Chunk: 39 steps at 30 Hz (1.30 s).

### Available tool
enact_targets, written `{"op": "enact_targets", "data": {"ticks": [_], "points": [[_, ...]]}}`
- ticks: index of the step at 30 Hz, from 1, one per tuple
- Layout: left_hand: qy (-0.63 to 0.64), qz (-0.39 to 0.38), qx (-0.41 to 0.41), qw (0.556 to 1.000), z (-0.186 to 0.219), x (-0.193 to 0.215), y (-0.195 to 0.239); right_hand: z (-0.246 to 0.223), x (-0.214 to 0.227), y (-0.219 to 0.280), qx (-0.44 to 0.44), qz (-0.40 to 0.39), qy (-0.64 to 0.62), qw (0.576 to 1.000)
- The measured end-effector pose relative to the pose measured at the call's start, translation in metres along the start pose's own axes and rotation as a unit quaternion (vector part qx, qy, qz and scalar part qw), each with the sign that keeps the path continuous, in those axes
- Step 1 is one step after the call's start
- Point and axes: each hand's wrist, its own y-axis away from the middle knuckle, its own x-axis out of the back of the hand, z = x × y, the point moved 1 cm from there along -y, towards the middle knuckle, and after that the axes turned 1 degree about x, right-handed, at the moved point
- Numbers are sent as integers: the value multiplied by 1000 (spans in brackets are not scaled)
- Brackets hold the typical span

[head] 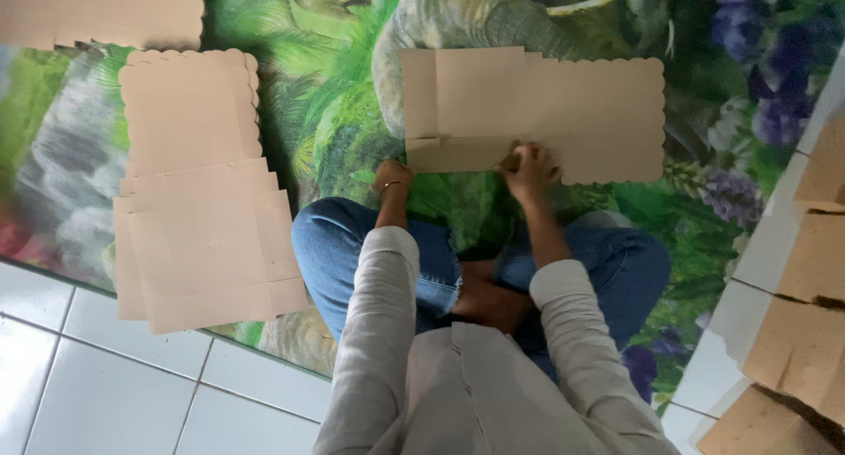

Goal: The person sits on the floor and assembles flat cardboard pieces into box shapes. They fold the flaps and tuck the tabs into slots to form the box structure.

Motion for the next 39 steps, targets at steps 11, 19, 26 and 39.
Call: {"op": "enact_targets", "data": {"ticks": [11, 19, 26, 39], "points": [[82, 34, -39, 995, -33, -82, -84, 139, 6, -36, -15, 72, -31, 997], [191, 403, 70, 892, -44, -26, -101, 71, -63, -19, 114, -23, -29, 993], [-407, 151, -523, 733, -2, -152, -71, 34, -55, 11, 154, -113, -69, 979], [-293, 69, -553, 776, 35, -146, 14, 70, -39, 12, 1, -210, 6, 978]]}}
